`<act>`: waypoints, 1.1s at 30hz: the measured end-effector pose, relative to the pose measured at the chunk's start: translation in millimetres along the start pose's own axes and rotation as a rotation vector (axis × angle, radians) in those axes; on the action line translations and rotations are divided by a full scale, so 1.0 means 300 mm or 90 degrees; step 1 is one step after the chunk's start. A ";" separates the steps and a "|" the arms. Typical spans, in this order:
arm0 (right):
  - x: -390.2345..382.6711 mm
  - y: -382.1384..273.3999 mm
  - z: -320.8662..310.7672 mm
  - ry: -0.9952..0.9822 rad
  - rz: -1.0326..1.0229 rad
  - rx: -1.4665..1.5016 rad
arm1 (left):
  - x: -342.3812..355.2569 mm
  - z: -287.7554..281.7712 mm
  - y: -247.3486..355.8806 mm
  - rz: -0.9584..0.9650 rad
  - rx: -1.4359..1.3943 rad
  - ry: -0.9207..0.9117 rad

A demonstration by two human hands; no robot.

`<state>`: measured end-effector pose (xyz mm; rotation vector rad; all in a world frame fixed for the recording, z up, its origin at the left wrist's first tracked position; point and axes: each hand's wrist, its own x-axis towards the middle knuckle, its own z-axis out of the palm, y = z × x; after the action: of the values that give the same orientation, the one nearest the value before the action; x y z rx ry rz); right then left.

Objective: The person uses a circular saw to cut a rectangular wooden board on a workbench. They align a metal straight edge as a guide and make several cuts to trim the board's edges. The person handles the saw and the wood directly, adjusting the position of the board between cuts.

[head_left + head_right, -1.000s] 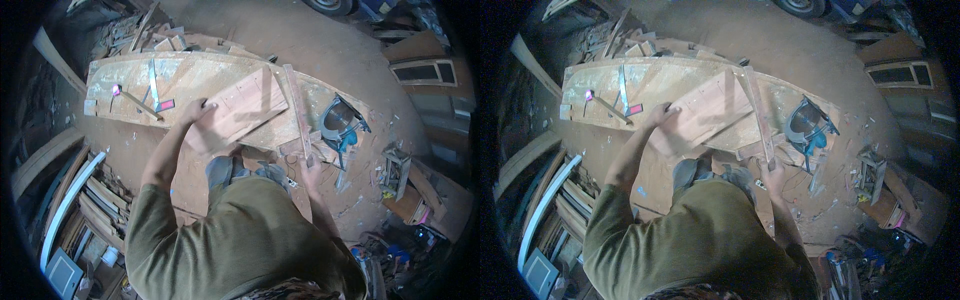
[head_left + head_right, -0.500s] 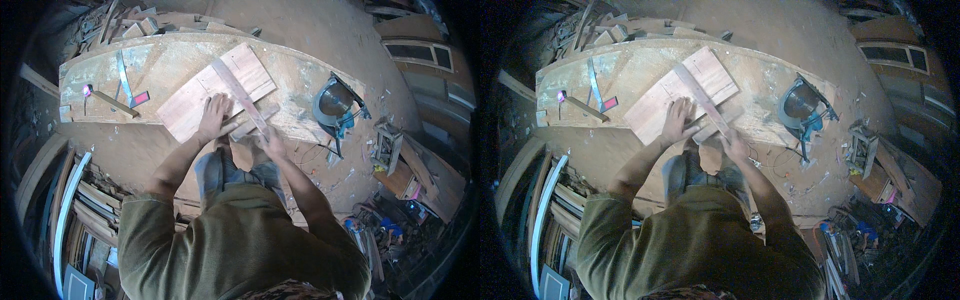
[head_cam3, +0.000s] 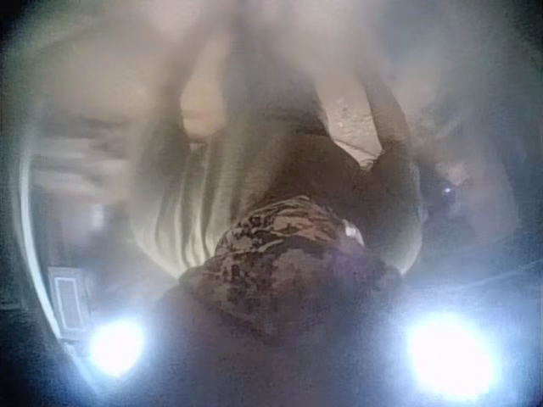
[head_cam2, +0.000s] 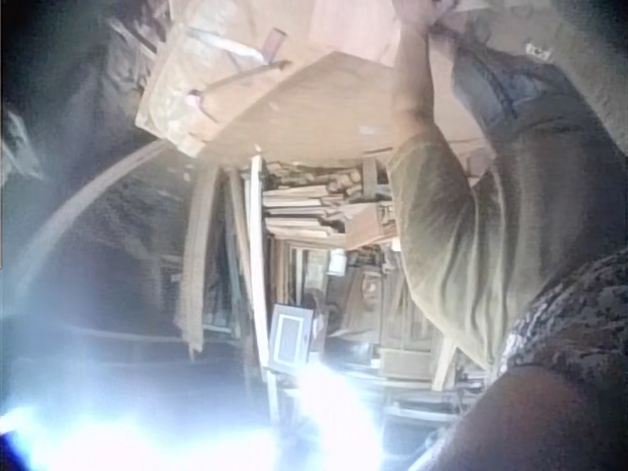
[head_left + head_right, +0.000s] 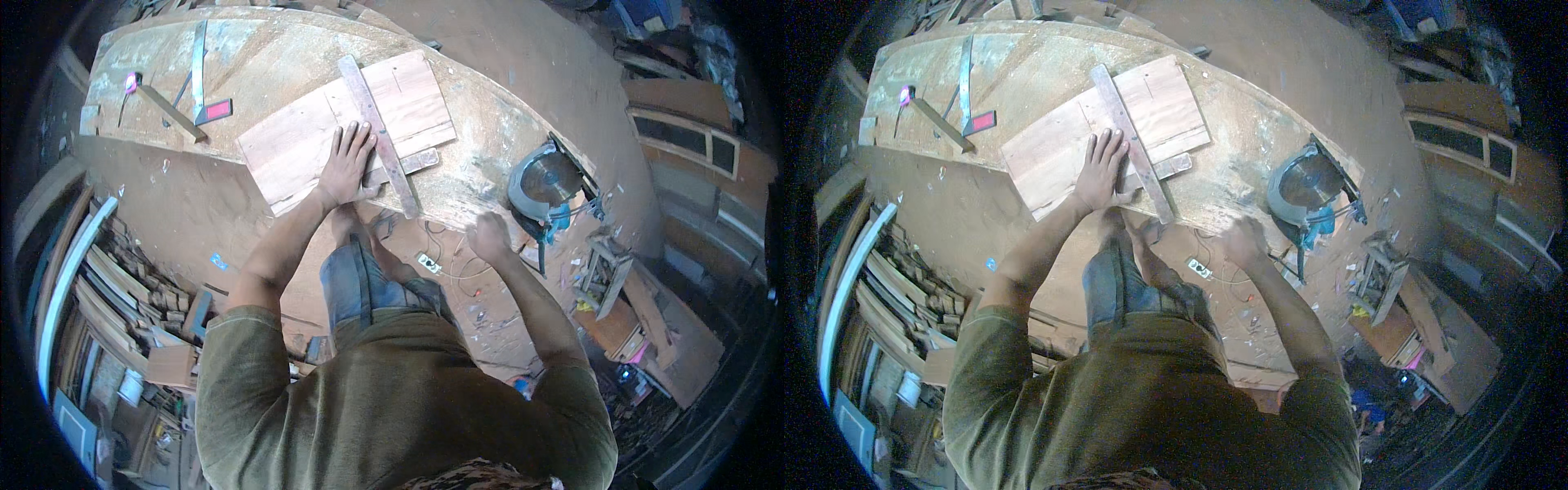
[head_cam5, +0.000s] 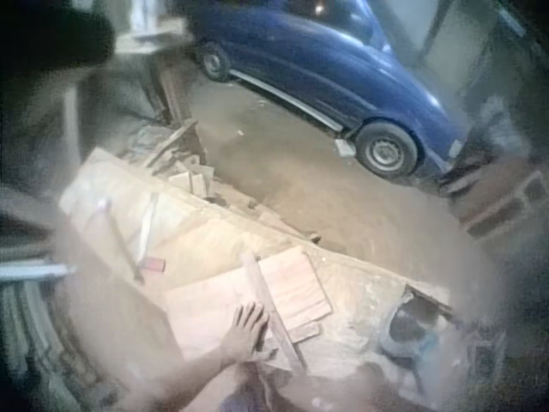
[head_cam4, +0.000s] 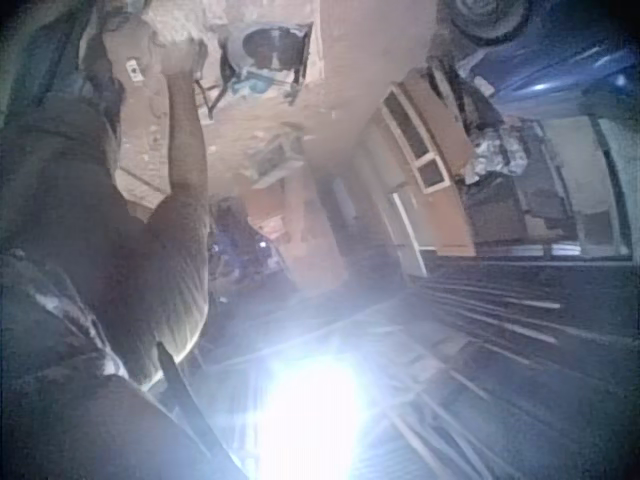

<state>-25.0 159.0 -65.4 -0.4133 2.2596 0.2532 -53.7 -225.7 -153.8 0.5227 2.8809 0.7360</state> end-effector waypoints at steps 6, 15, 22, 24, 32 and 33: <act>0.006 0.284 0.145 0.137 0.001 -0.382 | 0.012 -0.017 0.008 -0.017 0.041 -0.002; 0.015 0.464 -0.012 0.167 0.055 -0.240 | 0.054 0.046 0.014 -0.015 0.058 0.049; -0.312 0.338 -0.408 0.309 0.124 0.393 | 0.042 0.027 0.004 -0.038 0.025 0.066; -0.355 0.319 -0.470 0.256 0.189 0.651 | 0.032 0.021 0.015 -0.037 0.019 0.075; -0.338 -0.072 -0.515 0.284 0.150 0.695 | 0.058 0.018 -0.031 -0.029 0.006 0.084; -0.316 -0.091 -0.494 0.310 0.137 0.713 | 0.051 0.026 -0.033 -0.027 -0.005 0.094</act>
<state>-58.0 107.7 101.7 0.4077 2.4853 -1.0755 -69.2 -224.8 -166.0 0.4207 3.0119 0.8120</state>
